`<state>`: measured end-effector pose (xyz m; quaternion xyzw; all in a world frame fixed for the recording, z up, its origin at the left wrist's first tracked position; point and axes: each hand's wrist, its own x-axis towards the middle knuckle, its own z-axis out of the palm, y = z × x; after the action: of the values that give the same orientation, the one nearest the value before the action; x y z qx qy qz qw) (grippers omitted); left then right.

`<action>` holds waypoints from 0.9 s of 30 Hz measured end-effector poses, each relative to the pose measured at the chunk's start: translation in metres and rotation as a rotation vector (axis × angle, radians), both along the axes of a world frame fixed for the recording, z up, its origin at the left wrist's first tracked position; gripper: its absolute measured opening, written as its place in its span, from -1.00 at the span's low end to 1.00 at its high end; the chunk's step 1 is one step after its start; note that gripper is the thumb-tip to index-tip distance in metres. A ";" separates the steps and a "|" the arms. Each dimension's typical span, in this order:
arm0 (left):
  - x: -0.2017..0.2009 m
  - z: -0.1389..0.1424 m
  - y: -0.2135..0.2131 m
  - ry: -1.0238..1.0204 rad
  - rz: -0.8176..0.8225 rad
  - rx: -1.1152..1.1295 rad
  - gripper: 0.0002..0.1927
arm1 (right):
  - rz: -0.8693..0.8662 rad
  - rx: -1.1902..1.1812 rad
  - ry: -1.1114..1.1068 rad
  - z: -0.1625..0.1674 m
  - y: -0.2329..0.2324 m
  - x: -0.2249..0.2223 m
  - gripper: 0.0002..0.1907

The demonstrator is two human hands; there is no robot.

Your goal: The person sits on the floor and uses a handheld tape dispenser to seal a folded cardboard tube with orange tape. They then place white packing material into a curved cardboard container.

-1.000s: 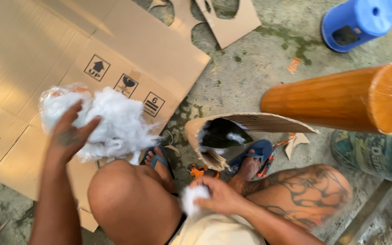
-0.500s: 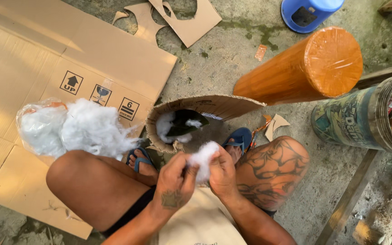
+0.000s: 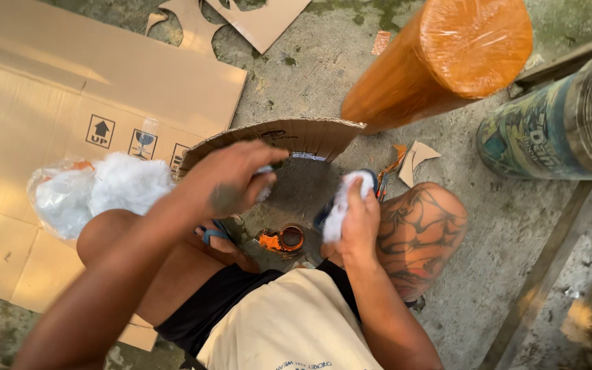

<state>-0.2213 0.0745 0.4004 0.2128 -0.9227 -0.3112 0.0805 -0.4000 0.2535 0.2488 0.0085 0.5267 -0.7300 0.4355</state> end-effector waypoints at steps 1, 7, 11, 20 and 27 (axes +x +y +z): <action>-0.016 -0.007 -0.017 -0.069 -0.085 0.008 -0.48 | -0.112 0.020 -0.040 -0.005 -0.010 -0.003 -0.77; -0.077 -0.068 -0.041 -0.671 -0.505 -0.095 -0.18 | -0.185 -0.155 0.121 -0.038 -0.058 0.002 -0.68; -0.071 -0.082 -0.043 -0.804 -0.467 -0.135 -0.71 | -0.161 0.116 -0.003 -0.059 -0.068 0.016 -0.74; -0.020 -0.047 -0.039 -0.957 -0.461 -0.324 -0.62 | -0.119 0.507 0.700 -0.100 -0.104 0.030 -0.79; -0.006 -0.052 -0.037 -0.717 -0.317 -0.348 -0.68 | 0.038 0.232 0.397 -0.083 -0.105 0.073 -0.69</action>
<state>-0.2271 0.0375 0.3488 0.1463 -0.9523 -0.0658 -0.2596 -0.3272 0.1484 0.1659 -0.0952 0.6825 -0.6435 0.3331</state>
